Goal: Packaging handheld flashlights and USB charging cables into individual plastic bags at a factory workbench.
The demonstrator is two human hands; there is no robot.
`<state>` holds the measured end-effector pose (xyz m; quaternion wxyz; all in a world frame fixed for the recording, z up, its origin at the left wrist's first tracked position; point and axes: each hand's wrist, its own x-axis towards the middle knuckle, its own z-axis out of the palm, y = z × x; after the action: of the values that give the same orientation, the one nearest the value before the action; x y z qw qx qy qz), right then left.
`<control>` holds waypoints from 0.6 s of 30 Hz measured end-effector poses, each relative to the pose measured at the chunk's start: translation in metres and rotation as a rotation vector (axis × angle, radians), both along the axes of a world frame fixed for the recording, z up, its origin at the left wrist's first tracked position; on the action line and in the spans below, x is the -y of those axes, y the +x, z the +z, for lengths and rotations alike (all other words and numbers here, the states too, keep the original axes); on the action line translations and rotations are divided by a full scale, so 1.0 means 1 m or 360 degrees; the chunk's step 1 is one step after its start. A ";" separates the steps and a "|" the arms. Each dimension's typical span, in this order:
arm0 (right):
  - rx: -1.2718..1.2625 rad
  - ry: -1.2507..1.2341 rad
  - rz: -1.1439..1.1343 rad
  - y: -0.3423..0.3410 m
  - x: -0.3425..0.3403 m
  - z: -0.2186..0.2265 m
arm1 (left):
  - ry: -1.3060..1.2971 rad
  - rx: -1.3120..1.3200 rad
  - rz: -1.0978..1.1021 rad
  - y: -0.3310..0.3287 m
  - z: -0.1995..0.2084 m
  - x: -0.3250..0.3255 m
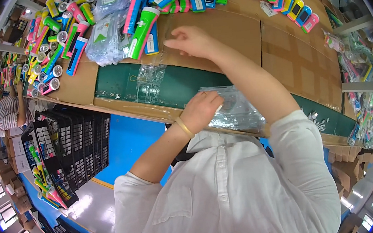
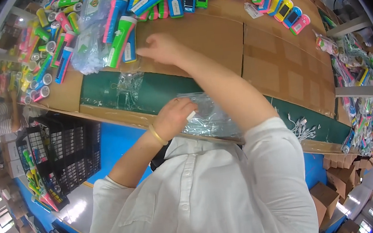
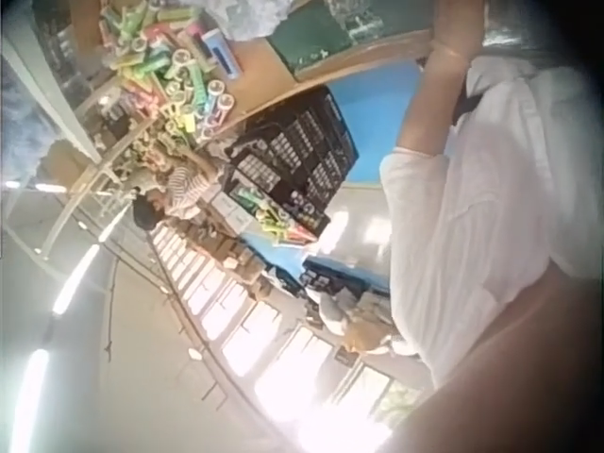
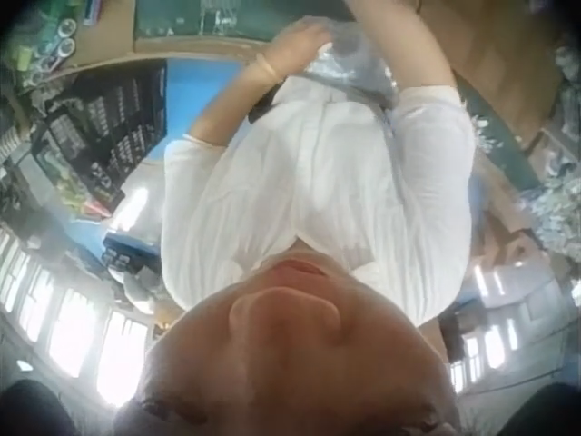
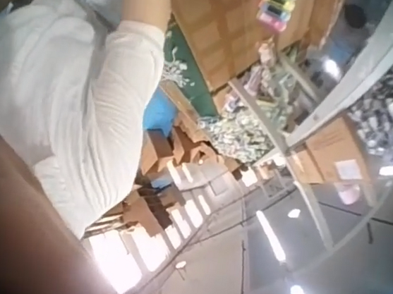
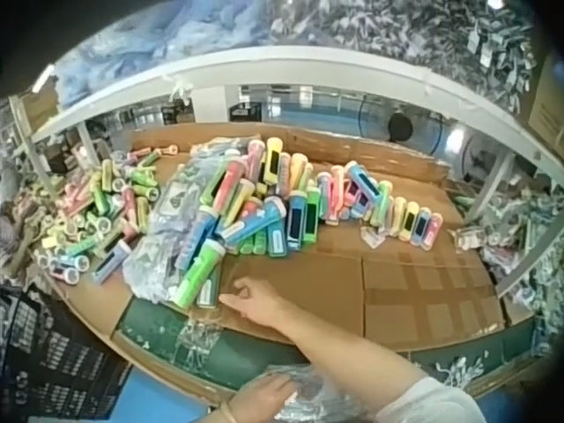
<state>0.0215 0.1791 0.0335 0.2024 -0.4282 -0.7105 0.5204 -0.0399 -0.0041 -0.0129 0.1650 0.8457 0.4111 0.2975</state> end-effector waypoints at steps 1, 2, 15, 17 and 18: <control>0.0143 -0.0157 -0.0066 -0.026 -0.015 0.004 | 0.0051 0.0012 0.0040 0.001 0.000 -0.001; 0.0288 -0.0318 -0.0132 -0.048 -0.027 0.007 | 0.0099 0.0025 0.0079 0.001 0.001 -0.002; 0.0591 0.0078 -0.0465 -0.069 -0.042 -0.017 | -0.0053 0.0014 0.0094 0.000 -0.001 0.004; 0.0535 0.0103 -0.0444 -0.042 -0.040 -0.013 | -0.0145 0.0088 0.0056 -0.003 -0.002 0.005; 0.0654 0.0156 -0.0401 -0.030 -0.040 -0.013 | -0.0192 0.0061 0.0071 -0.002 -0.003 0.004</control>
<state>-0.0081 0.2192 0.0204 0.1374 -0.6000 -0.7021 0.3580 -0.0418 -0.0084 -0.0155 0.2169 0.8190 0.4438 0.2920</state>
